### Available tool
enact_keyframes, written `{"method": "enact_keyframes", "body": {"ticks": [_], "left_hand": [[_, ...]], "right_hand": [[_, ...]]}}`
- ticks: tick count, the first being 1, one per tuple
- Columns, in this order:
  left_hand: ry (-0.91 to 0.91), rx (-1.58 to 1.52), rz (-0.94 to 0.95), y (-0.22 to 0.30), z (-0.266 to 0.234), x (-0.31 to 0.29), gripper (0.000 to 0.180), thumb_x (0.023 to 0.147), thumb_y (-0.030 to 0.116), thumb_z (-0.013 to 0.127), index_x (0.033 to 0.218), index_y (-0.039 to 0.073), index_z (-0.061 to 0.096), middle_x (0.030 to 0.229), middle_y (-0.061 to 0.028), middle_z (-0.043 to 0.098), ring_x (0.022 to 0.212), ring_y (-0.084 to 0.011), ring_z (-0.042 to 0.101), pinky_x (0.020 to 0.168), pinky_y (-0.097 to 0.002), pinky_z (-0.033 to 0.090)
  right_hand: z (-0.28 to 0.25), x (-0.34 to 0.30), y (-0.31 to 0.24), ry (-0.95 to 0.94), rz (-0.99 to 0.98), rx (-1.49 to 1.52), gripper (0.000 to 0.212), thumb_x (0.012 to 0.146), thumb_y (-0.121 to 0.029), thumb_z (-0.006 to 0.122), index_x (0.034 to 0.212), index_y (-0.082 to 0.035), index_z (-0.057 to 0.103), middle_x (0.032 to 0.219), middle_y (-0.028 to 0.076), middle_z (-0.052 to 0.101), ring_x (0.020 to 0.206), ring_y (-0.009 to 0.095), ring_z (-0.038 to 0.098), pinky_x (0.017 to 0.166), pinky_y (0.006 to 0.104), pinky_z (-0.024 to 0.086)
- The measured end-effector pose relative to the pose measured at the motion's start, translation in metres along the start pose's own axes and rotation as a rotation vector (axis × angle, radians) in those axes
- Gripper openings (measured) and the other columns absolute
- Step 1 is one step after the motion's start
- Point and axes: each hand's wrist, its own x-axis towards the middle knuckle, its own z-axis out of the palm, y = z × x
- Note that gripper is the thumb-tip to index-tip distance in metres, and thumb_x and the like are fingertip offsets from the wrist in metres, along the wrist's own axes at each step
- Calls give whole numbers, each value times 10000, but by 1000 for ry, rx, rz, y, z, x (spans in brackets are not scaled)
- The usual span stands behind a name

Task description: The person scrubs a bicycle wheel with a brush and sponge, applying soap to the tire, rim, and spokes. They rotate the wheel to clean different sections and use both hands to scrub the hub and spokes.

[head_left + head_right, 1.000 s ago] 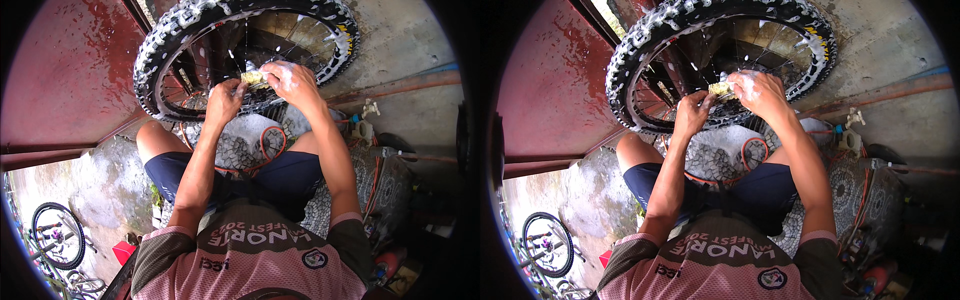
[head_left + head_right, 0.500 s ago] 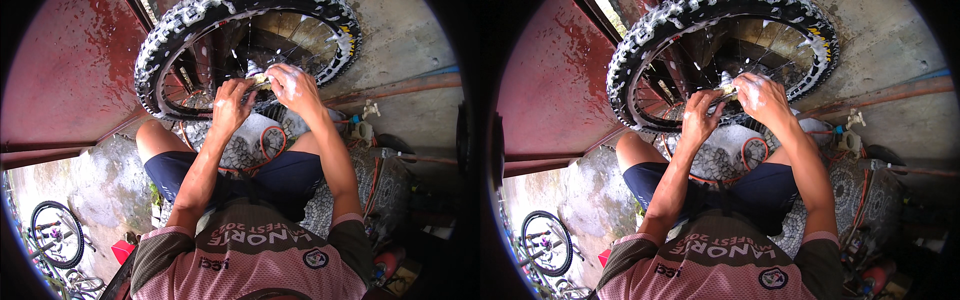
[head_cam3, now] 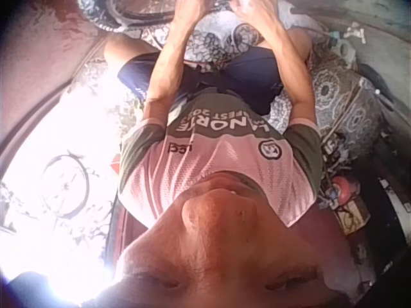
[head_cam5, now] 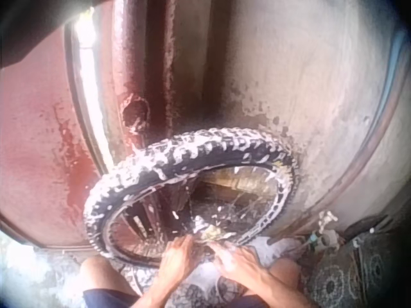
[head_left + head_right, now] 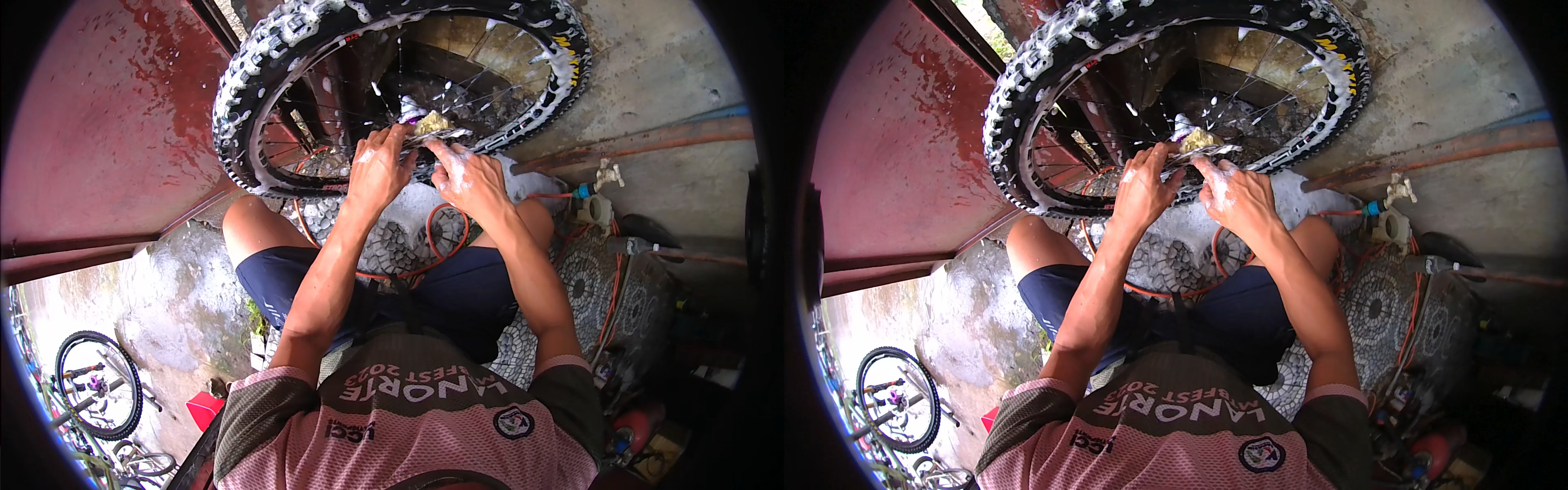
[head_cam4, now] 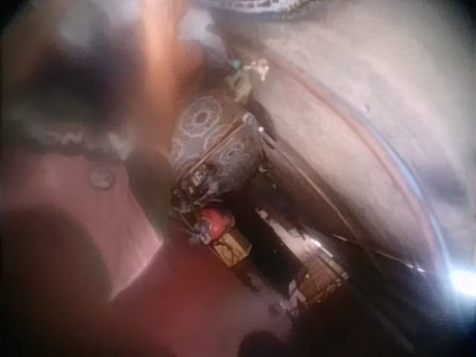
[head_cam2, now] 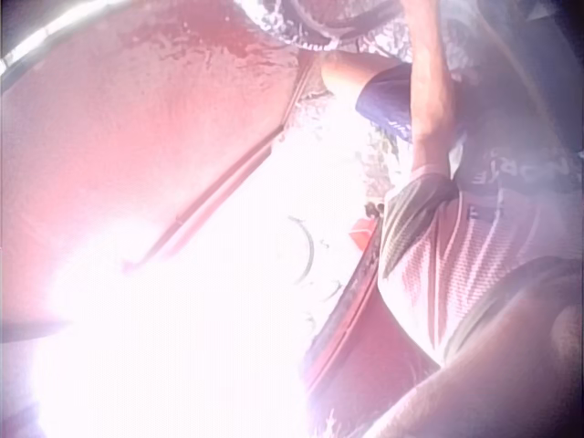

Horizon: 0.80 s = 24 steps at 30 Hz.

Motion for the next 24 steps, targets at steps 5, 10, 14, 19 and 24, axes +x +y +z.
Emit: {"method": "enact_keyframes", "body": {"ticks": [5, 10, 14, 19, 24], "left_hand": [[-107, 107, -49, 12, -12, 7, 418, 853, 171, 793, 1252, 90, 696, 1156, -147, 727, 1128, -369, 659, 989, -474, 512], [-117, 51, -64, 7, -19, 8, 413, 840, 229, 826, 1219, 91, 742, 1171, -147, 727, 1139, -358, 661, 1001, -464, 512], [-193, -122, -137, -6, -17, 7, 437, 834, 277, 846, 1215, 81, 760, 1146, -162, 718, 1117, -374, 659, 999, -455, 509], [-279, 56, -72, -12, -20, 18, 533, 798, 385, 876, 1227, 83, 779, 1083, -210, 691, 1127, -397, 622, 998, -477, 491], [-380, 1, -91, -27, -17, 19, 629, 798, 481, 863, 1271, 79, 761, 1228, -215, 664, 1215, -391, 566, 1061, -525, 416]], "right_hand": [[-2, 4, 1, -44, 38, -38, 371, 893, -201, 667, 1263, -184, 689, 1049, 136, 756, 751, 389, 729, 688, 510, 593], [-5, 8, 2, 81, -27, 108, 323, 920, -210, 667, 1239, -185, 706, 1109, 117, 758, 750, 379, 731, 663, 476, 597], [-5, 10, -4, 18, 19, 106, 353, 896, -232, 687, 1247, -203, 703, 927, 130, 754, 766, 394, 726, 698, 510, 592], [1, 7, 0, -36, 79, -71, 328, 921, -304, 674, 1236, -221, 706, 790, 128, 749, 706, 394, 723, 692, 530, 584], [9, 1, 1, 118, -19, -128, 301, 949, -278, 664, 1201, -118, 703, 912, 129, 725, 613, 361, 702, 592, 468, 578]]}}
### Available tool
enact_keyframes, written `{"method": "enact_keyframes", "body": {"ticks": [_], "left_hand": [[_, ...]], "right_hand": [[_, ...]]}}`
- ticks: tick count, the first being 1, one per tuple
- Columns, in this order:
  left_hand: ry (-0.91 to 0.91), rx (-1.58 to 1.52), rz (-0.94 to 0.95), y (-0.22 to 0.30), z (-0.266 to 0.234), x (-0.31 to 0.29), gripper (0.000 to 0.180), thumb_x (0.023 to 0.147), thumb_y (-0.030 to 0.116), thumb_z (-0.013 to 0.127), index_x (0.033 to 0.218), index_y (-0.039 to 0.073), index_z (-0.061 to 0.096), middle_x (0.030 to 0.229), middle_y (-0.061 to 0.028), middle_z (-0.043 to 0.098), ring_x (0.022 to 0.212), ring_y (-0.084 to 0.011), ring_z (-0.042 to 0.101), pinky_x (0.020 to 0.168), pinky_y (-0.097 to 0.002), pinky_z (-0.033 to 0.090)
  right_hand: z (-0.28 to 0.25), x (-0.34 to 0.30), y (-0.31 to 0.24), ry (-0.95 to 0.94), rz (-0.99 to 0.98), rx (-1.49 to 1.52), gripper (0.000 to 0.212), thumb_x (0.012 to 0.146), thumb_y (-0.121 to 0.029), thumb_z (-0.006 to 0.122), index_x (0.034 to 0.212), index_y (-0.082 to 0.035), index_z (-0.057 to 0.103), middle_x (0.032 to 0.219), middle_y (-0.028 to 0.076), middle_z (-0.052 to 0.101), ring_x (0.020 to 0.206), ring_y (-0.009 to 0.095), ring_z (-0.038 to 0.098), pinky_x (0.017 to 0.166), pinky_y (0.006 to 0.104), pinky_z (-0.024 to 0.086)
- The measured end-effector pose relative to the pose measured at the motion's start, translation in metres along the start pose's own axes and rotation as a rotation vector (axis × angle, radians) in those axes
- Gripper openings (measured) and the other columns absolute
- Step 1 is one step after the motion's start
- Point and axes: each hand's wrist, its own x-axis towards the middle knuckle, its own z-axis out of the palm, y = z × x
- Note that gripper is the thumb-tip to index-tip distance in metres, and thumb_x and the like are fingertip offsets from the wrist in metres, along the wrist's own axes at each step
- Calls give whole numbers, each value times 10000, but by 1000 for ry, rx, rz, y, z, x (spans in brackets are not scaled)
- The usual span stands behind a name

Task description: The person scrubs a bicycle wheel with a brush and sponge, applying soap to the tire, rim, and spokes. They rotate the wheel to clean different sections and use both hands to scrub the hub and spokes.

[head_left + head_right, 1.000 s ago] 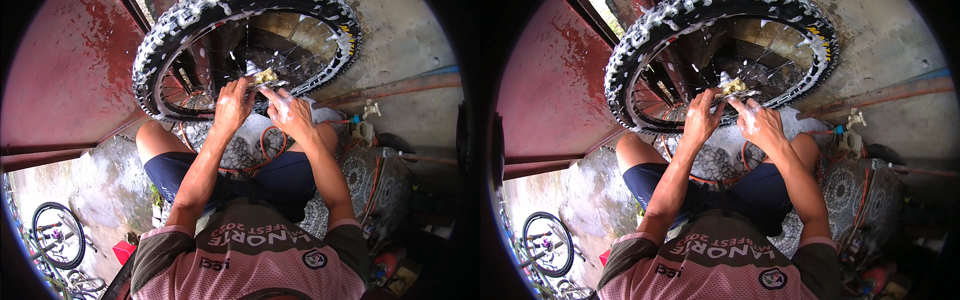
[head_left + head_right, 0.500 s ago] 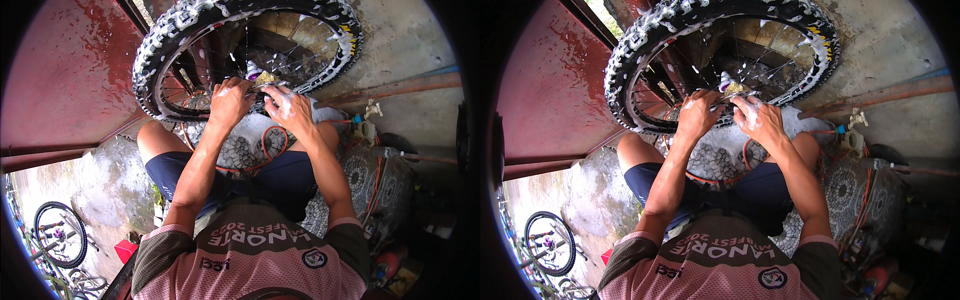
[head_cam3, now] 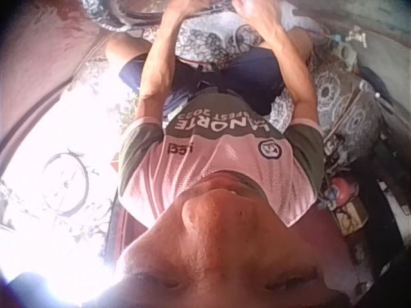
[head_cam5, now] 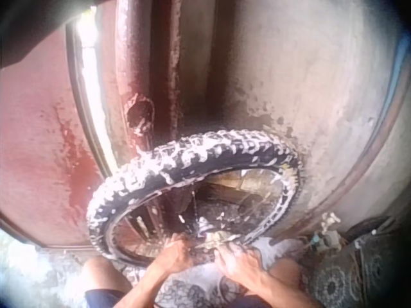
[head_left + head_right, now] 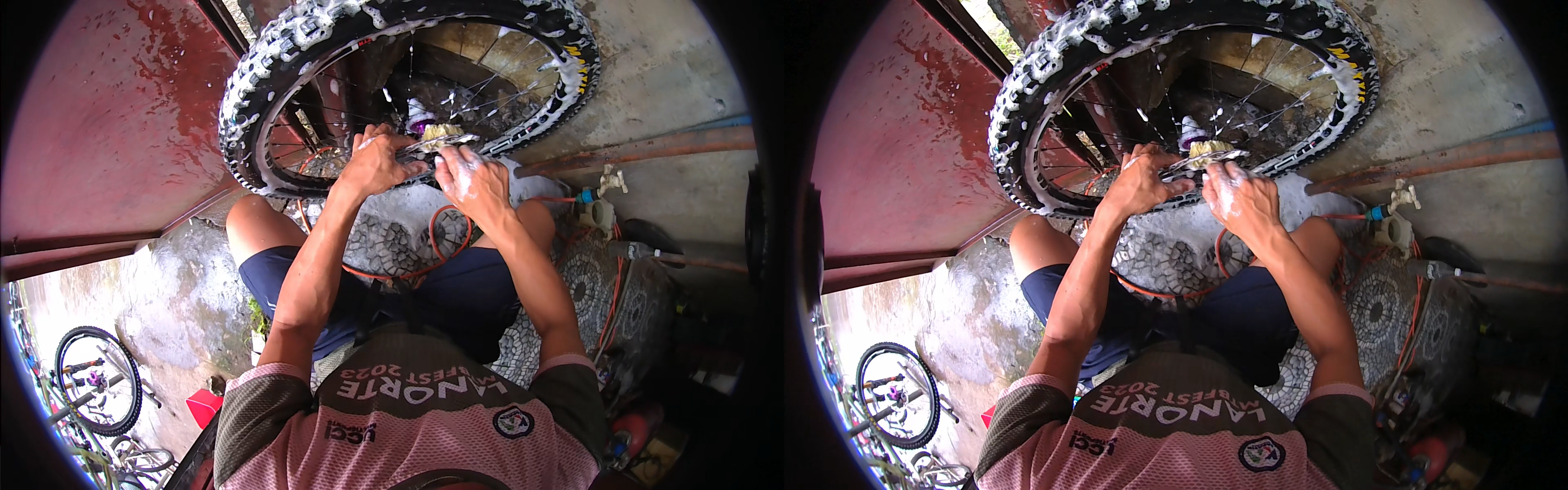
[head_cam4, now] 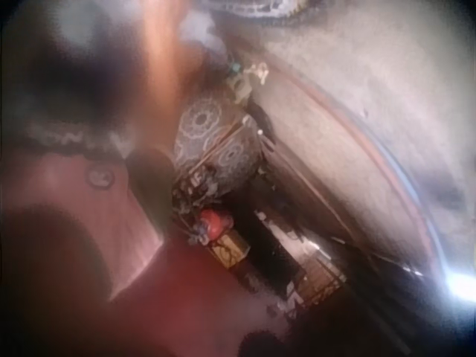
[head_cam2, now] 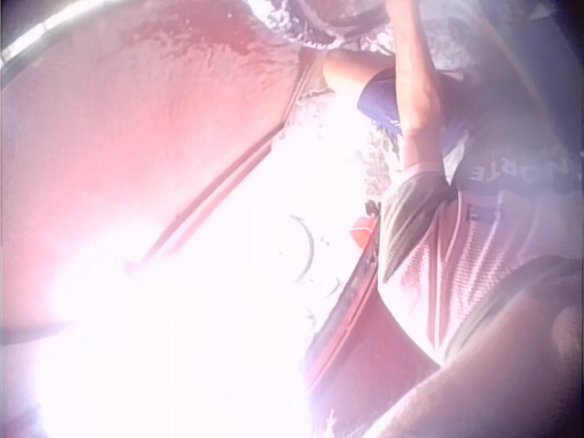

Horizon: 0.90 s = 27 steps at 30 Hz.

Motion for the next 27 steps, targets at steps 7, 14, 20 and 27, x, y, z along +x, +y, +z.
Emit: {"method": "enact_keyframes", "body": {"ticks": [7, 14, 20, 27], "left_hand": [[-90, 198, -84, 7, 4, 9, 843, 770, 604, 847, 1251, -70, 694, 1269, -210, 637, 1252, -397, 563, 1063, -532, 410], [51, -129, 48, -5, 2, 7, 598, 786, 359, 918, 1169, -52, 713, 1145, -215, 671, 1126, -362, 645, 947, -447, 502], [215, -284, 220, 17, 2, -10, 698, 803, 159, 897, 1449, 138, 635, 1206, -185, 690, 1083, -340, 649, 973, -401, 534], [148, -154, 243, -7, 11, -5, 576, 830, 257, 890, 1338, 70, 693, 1157, -174, 652, 1056, -354, 648, 917, -432, 547]], "right_hand": [[2, -2, 5, -98, 121, 172, 366, 932, -325, 692, 1263, -168, 673, 958, 163, 766, 722, 408, 722, 667, 520, 574], [-7, -8, 13, -35, 45, 204, 441, 921, -328, 722, 1344, -218, 665, 935, 108, 745, 713, 389, 712, 654, 502, 574], [2, -16, 6, -250, 119, 64, 618, 931, -319, 694, 1522, -299, 516, 961, 128, 743, 768, 401, 725, 747, 542, 579], [4, -6, 9, -129, 88, 240, 513, 906, -290, 715, 1406, -225, 621, 822, 173, 743, 724, 421, 715, 695, 531, 578]]}}
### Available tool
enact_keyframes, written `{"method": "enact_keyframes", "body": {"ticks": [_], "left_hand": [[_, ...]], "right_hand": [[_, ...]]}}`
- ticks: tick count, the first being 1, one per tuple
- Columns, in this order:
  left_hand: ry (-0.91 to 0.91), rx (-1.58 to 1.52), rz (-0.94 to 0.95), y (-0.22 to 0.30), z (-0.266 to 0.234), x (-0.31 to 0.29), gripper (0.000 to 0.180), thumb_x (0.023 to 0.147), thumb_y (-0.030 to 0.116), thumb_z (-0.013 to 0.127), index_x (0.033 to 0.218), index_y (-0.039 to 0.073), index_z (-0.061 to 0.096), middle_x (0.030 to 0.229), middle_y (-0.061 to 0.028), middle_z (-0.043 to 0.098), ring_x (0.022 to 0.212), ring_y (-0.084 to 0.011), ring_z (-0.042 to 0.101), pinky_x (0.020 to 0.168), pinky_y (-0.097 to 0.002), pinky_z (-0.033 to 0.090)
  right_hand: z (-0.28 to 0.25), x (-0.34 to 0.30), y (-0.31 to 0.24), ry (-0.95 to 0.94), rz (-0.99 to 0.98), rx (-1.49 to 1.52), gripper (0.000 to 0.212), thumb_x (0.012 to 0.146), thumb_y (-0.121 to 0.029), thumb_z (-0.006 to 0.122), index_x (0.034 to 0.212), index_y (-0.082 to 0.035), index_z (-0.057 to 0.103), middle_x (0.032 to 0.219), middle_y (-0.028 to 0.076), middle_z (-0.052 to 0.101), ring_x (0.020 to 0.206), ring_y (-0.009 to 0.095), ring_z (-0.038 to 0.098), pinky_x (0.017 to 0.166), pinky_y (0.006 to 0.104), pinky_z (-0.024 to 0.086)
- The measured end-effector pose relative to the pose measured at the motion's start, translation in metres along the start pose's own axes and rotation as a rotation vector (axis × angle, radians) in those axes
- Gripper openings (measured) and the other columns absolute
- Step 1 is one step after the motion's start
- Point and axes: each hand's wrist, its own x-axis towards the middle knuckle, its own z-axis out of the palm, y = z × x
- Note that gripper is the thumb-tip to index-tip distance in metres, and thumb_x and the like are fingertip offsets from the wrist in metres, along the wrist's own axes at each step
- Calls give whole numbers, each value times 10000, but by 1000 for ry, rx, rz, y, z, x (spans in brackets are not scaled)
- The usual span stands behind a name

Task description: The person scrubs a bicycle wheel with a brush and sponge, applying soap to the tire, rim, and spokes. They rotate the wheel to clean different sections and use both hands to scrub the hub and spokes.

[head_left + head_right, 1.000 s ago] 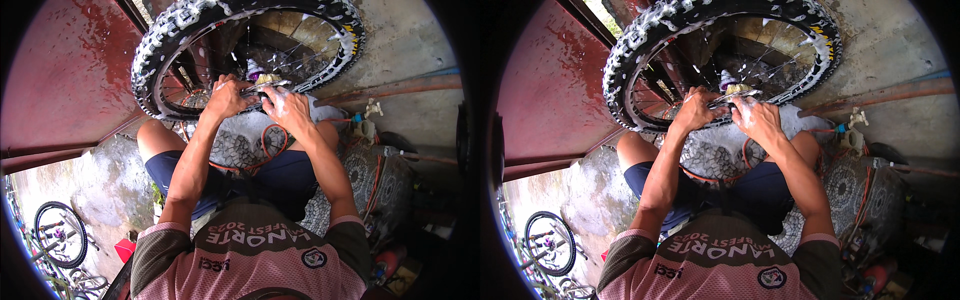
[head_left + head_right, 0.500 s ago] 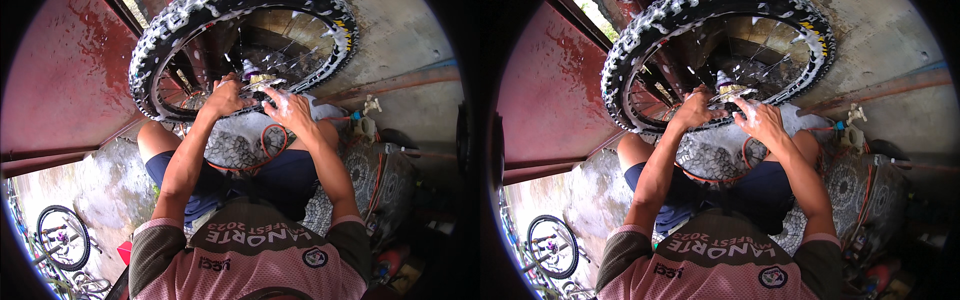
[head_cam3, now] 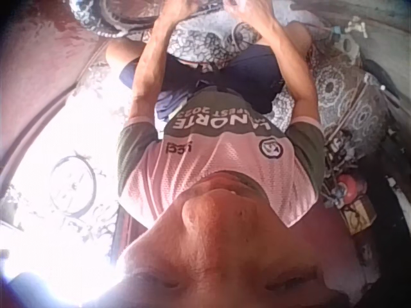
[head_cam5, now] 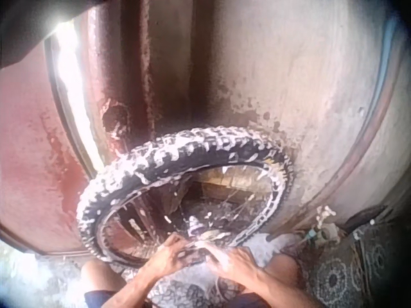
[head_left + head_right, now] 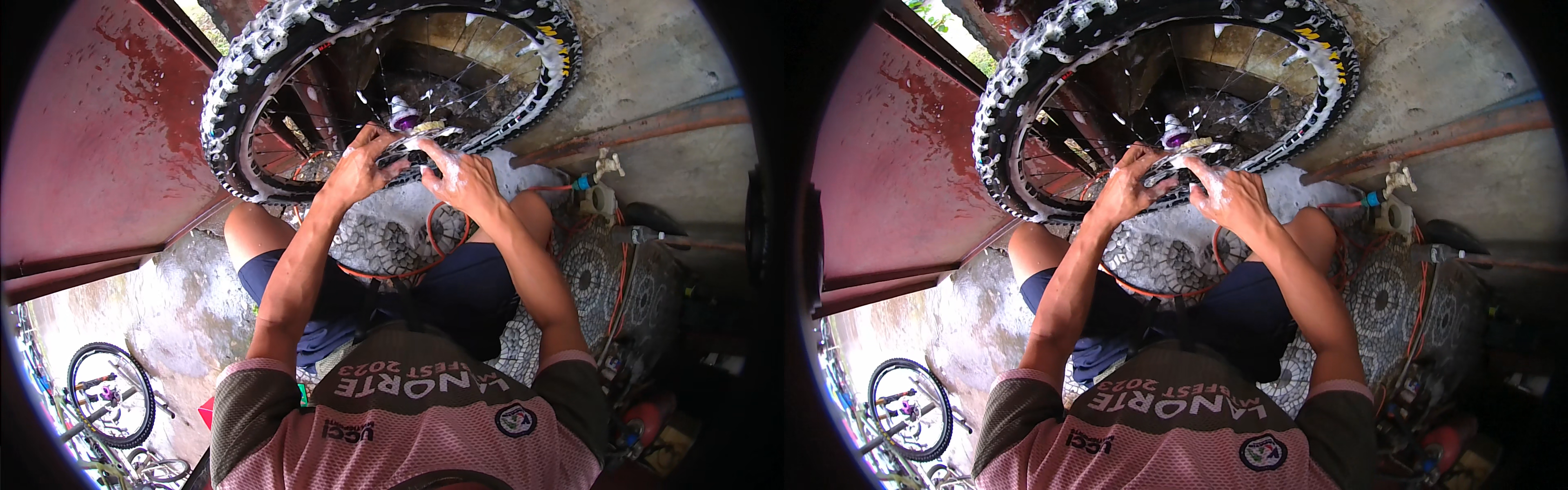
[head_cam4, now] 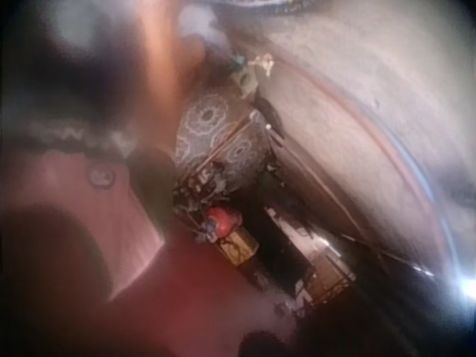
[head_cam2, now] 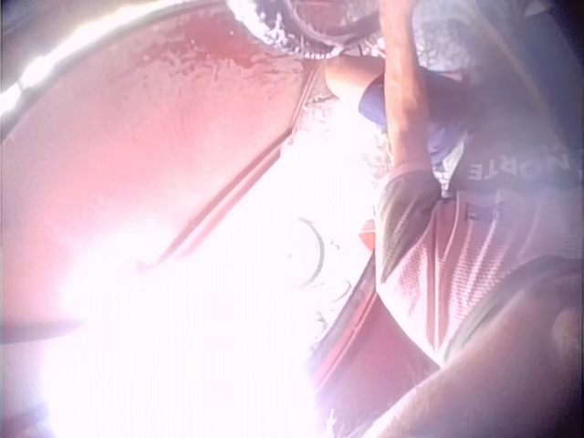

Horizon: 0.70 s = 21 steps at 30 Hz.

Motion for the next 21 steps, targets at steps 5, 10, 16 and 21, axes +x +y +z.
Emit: {"method": "enact_keyframes", "body": {"ticks": [5, 10, 16, 21], "left_hand": [[-32, 49, -43, 4, -1, 4, 551, 814, 315, 904, 1235, 5, 729, 1135, -188, 644, 1044, -368, 655, 907, -444, 547], [-102, 34, 63, -5, -8, 15, 518, 798, 329, 914, 1157, -11, 758, 1155, -202, 643, 1059, -375, 652, 925, -459, 540], [-73, -7, -18, -11, -7, 15, 457, 804, 305, 912, 1118, 4, 772, 1154, -208, 647, 1091, -373, 639, 950, -451, 536], [-107, 105, -35, -13, 10, 8, 515, 842, 345, 877, 1154, -43, 746, 1253, -232, 653, 1225, -406, 599, 1043, -464, 511]], "right_hand": [[5, 11, -1, 20, -35, -53, 429, 890, -282, 736, 1304, -198, 662, 653, 163, 682, 646, 432, 690, 633, 520, 568], [23, 10, 12, 26, -11, -24, 413, 917, -356, 700, 1316, -255, 661, 770, 161, 723, 677, 419, 707, 656, 541, 572], [6, 6, -9, -3, -96, -310, 414, 972, -288, 633, 1364, -159, 651, 937, 152, 731, 669, 306, 726, 631, 475, 575], [20, 4, 6, 21, -147, -365, 371, 979, -261, 628, 1326, -135, 664, 842, 122, 735, 634, 292, 721, 621, 455, 566]]}}
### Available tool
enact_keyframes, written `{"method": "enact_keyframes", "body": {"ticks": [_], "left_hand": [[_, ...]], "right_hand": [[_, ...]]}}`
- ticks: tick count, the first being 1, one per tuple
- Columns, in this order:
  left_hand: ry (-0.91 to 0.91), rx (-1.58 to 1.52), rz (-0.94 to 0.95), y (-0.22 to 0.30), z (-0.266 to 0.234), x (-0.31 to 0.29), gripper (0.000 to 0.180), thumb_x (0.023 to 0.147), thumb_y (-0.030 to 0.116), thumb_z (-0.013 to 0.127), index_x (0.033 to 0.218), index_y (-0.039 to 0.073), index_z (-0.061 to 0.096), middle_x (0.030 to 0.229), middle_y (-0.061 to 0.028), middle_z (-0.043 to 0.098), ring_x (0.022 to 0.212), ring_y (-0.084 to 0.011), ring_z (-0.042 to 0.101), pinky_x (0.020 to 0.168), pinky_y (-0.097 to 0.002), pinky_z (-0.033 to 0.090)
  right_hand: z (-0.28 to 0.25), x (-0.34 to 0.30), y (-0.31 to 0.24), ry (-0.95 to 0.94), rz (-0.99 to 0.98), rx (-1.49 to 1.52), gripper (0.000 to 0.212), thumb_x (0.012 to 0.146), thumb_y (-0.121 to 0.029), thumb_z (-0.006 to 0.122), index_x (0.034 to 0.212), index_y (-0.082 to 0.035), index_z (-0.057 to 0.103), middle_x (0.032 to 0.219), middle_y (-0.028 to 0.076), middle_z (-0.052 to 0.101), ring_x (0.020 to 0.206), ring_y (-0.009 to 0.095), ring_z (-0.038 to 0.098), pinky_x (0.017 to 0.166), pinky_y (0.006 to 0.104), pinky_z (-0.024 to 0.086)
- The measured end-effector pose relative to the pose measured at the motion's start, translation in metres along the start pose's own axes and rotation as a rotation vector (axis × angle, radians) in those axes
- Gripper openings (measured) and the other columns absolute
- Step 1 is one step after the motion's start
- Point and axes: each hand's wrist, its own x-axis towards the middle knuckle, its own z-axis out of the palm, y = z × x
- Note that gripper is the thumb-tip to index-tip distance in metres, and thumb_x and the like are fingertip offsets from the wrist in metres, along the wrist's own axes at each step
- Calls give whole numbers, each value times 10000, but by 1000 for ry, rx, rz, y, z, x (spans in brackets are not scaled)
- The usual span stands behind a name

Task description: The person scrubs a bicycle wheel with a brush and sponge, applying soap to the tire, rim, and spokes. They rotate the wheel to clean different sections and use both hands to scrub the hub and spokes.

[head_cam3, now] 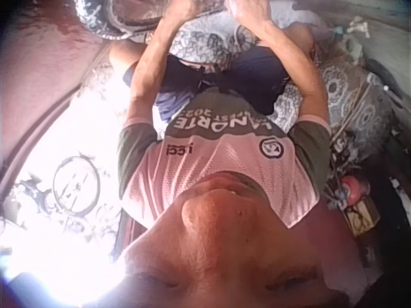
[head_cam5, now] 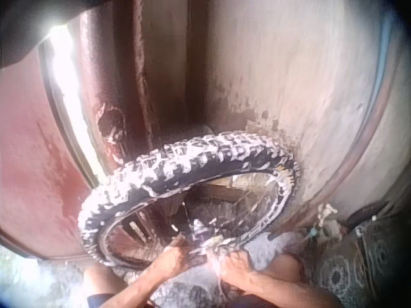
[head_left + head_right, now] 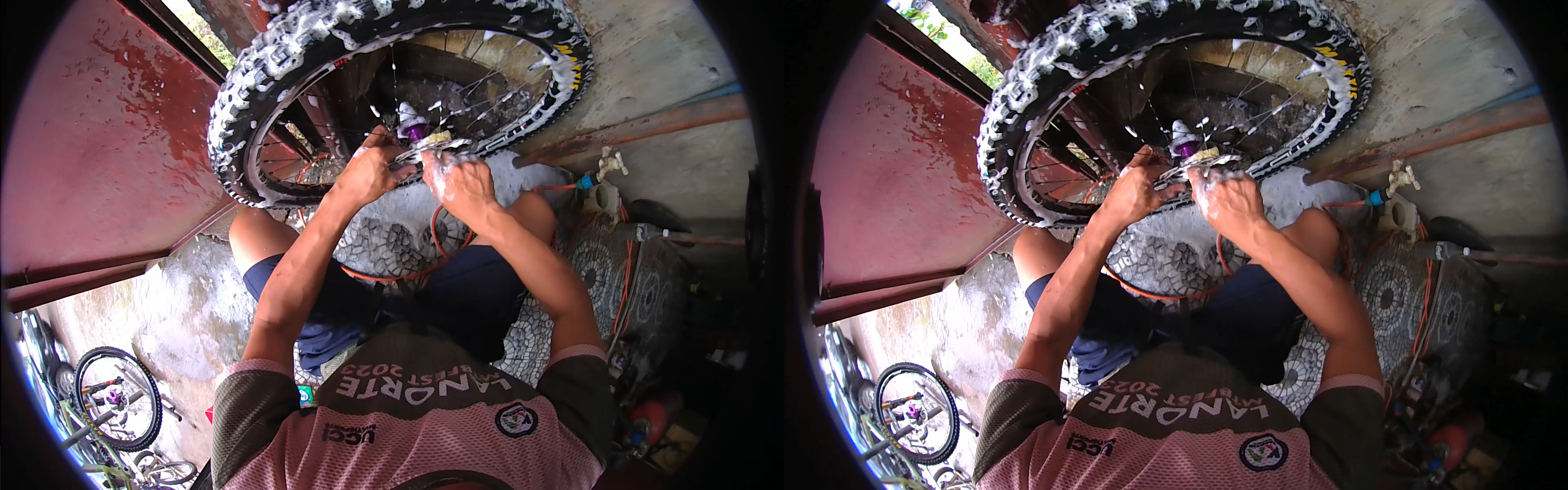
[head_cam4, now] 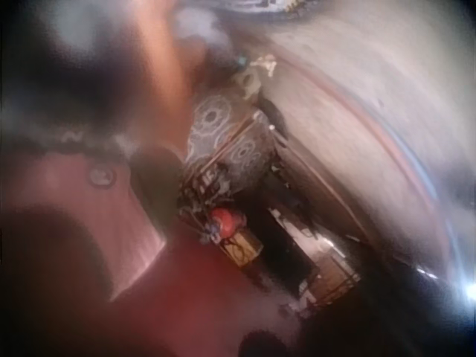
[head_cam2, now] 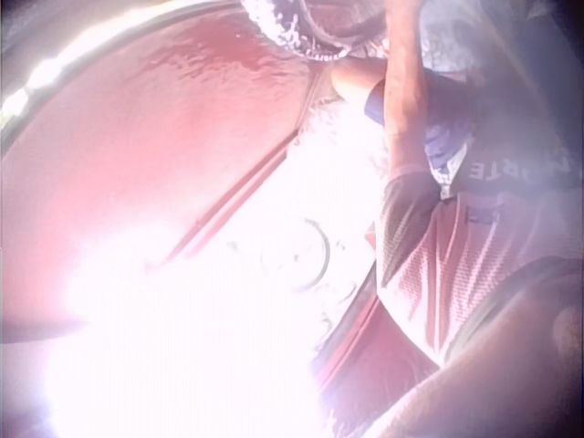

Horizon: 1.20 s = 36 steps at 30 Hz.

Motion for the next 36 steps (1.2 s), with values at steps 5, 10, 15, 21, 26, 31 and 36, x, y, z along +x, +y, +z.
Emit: {"method": "enact_keyframes", "body": {"ticks": [5, 10, 15, 21, 26, 31, 36], "left_hand": [[-57, 32, -3, 12, -3, 1, 572, 867, 357, 853, 1204, -83, 711, 1344, -258, 647, 1314, -426, 552, 1124, -460, 461], [-212, 28, 26, -22, -7, 13, 733, 864, 515, 833, 1368, 12, 657, 1455, -296, 560, 1364, -507, 481, 1195, -540, 355], [-340, 41, -117, 3, -27, 20, 902, 825, 622, 816, 1416, -29, 614, 1557, -264, 466, 1452, -462, 402, 1224, -532, 320], [-161, 6, -130, -2, -12, 16, 823, 815, 481, 879, 1341, -96, 619, 1456, -305, 550, 1382, -448, 488, 1170, -495, 379], [-9, -93, -194, 9, -1, 3, 499, 865, 309, 855, 1209, -23, 709, 1181, -234, 710, 1053, -421, 695, 916, -459, 561], [99, -135, -25, 5, -5, -4, 390, 885, 206, 828, 1217, 28, 728, 1127, -190, 716, 1034, -394, 701, 878, -446, 569], [51, -93, 33, 16, -11, 5, 381, 885, 193, 823, 1211, 18, 732, 1134, -169, 712, 1061, -382, 699, 898, -440, 572]], "right_hand": [[-4, 3, -5, -190, 72, -13, 349, 1004, -261, 597, 1310, -115, 677, 765, 116, 731, 637, 303, 726, 590, 447, 553], [-8, 3, 5, -146, 40, 81, 386, 1023, -286, 589, 1369, -132, 663, 756, 164, 733, 687, 363, 731, 610, 476, 545], [-14, 9, 13, -79, 194, 593, 382, 967, -297, 672, 1296, -107, 709, 939, 205, 761, 830, 395, 737, 740, 499, 569], [5, -4, 1, 91, 222, 685, 367, 939, -234, 704, 1285, -112, 703, 967, 178, 760, 844, 384, 735, 751, 475, 590], [1, -9, 10, 27, 88, 243, 437, 979, -320, 650, 1397, -196, 625, 921, 161, 751, 737, 369, 730, 652, 486, 580], [-11, 5, -5, -51, 73, 102, 336, 1037, -300, 595, 1327, -132, 623, 844, 146, 750, 681, 355, 727, 593, 483, 563], [10, 5, 0, -39, 102, 164, 339, 1038, -322, 609, 1302, -109, 617, 908, 138, 748, 685, 361, 726, 597, 481, 566]]}}
